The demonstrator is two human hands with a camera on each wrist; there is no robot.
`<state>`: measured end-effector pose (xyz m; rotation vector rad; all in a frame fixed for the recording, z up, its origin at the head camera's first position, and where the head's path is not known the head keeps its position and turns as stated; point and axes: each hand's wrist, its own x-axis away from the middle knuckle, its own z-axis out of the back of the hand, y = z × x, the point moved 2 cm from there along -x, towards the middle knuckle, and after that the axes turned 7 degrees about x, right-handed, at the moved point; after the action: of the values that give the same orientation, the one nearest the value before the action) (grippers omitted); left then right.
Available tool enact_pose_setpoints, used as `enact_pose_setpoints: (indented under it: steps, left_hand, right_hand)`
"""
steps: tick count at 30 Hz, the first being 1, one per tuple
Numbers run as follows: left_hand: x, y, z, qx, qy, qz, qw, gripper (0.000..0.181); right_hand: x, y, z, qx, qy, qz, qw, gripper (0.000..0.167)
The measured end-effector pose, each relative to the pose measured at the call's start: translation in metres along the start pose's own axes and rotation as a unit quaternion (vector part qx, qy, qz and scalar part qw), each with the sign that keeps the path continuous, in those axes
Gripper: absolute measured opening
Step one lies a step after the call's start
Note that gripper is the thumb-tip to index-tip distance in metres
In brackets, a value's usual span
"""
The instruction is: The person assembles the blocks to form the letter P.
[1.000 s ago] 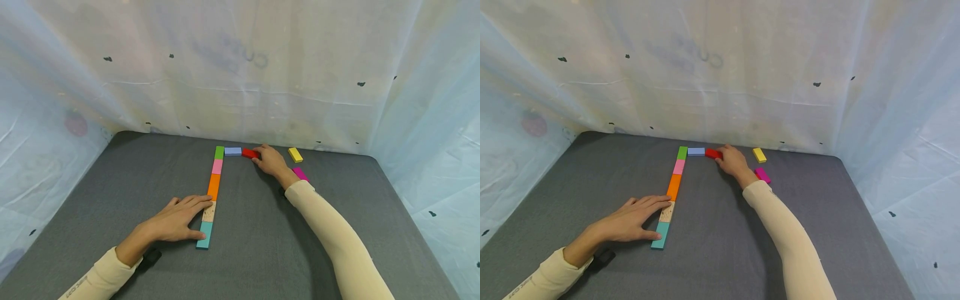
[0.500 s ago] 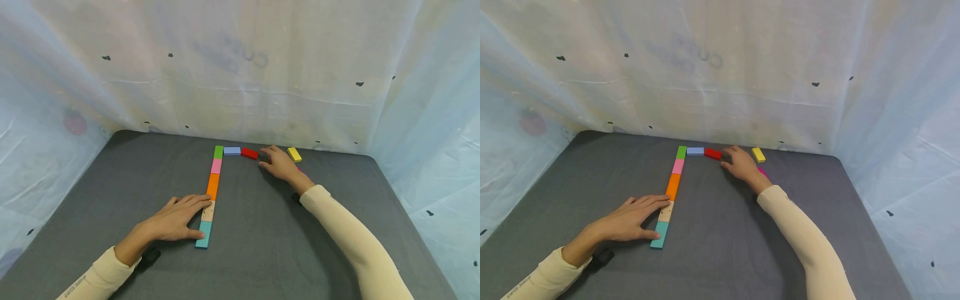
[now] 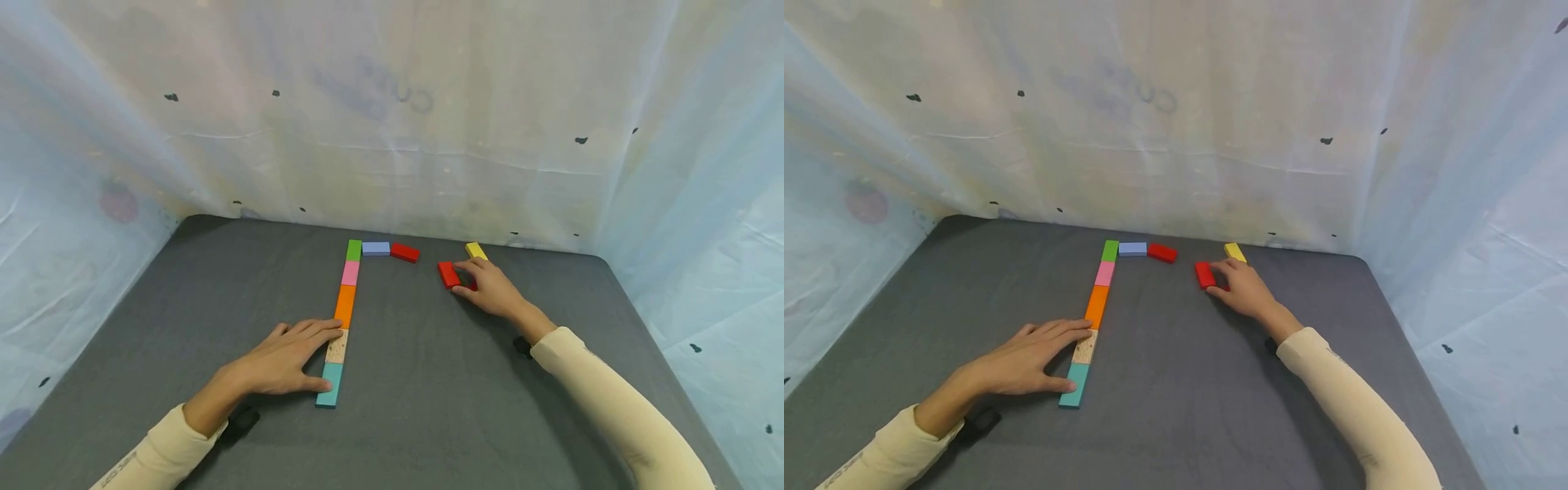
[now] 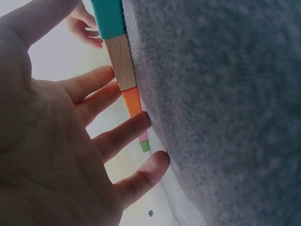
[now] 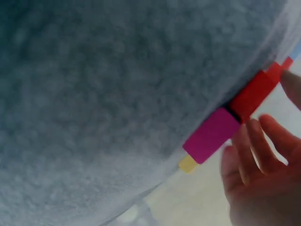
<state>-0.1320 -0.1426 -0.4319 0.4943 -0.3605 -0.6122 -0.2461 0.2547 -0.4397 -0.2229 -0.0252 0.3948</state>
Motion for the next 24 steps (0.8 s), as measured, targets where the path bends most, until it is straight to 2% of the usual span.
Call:
enact_pose_setpoints:
  steps: [4,8,17,24]
  left_hand:
    - [0.001,-0.001,0.000,0.003,0.002,0.003,1.0000,0.088]
    - [0.001,0.001,-0.001,0.012,0.003,0.003,0.9999,0.088]
    - [0.001,0.000,-0.002,0.009,0.005,0.005,0.9999,0.088]
    - [0.000,-0.001,0.000,0.008,0.001,0.004,1.0000,0.088]
  right_hand:
    - [0.000,0.003,-0.004,-0.018,0.000,0.009,0.9998,0.065]
    - [-0.006,0.004,-0.007,-0.015,-0.001,0.019,0.9997,0.068]
    - [-0.017,0.003,-0.011,-0.009,-0.029,0.003,0.9995,0.073]
    - [-0.020,0.005,-0.011,-0.032,-0.041,-0.009,0.9986,0.076]
